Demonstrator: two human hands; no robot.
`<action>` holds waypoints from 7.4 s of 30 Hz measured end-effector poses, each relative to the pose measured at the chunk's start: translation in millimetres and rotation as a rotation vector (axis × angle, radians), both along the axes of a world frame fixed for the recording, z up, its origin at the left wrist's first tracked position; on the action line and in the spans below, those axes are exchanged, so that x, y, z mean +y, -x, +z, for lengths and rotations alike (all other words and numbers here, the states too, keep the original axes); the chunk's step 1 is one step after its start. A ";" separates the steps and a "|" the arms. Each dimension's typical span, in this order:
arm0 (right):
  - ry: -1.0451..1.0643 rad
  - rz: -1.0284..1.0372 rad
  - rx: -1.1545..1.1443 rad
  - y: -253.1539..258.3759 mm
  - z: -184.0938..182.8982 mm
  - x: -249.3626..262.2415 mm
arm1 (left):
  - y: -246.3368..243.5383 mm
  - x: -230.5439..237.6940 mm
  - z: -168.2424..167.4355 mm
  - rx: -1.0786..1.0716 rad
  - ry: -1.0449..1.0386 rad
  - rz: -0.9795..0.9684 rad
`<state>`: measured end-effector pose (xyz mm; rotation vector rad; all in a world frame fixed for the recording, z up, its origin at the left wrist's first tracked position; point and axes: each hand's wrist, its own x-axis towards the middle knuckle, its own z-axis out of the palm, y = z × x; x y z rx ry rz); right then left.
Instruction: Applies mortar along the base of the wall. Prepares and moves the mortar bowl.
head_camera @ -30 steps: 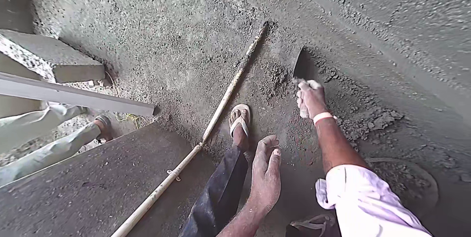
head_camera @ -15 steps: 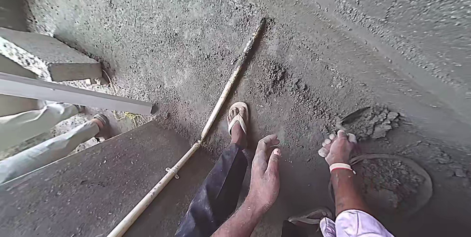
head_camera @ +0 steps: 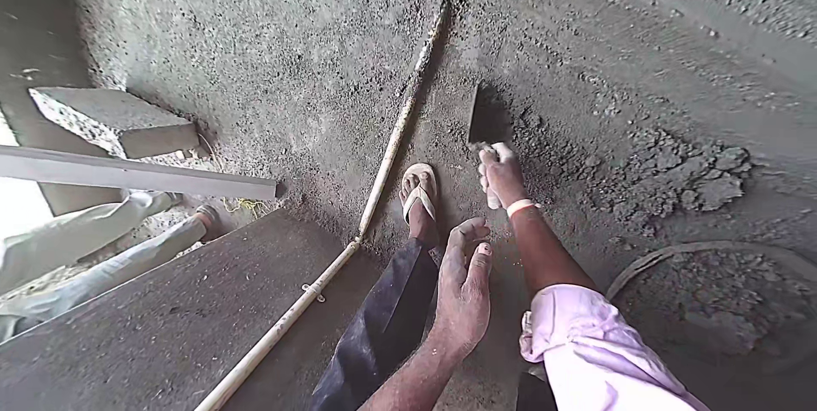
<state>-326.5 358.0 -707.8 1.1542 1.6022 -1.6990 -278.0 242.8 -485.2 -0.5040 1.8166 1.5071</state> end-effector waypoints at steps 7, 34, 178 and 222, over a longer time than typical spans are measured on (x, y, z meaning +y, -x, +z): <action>-0.243 -0.196 -0.208 -135.3 44.4 116.8 | 7.6 -4.2 0.9 0.022 -0.010 -0.014; -0.402 -0.479 -0.231 -159.1 47.5 146.5 | 10.1 6.7 2.3 0.025 -0.023 -0.021; -0.258 -1.258 0.370 -347.9 112.7 150.0 | -122.6 74.1 -29.9 0.062 0.086 -0.654; 0.079 -1.709 0.265 -75.7 22.9 163.5 | -74.6 71.0 -11.3 -0.020 0.023 -0.456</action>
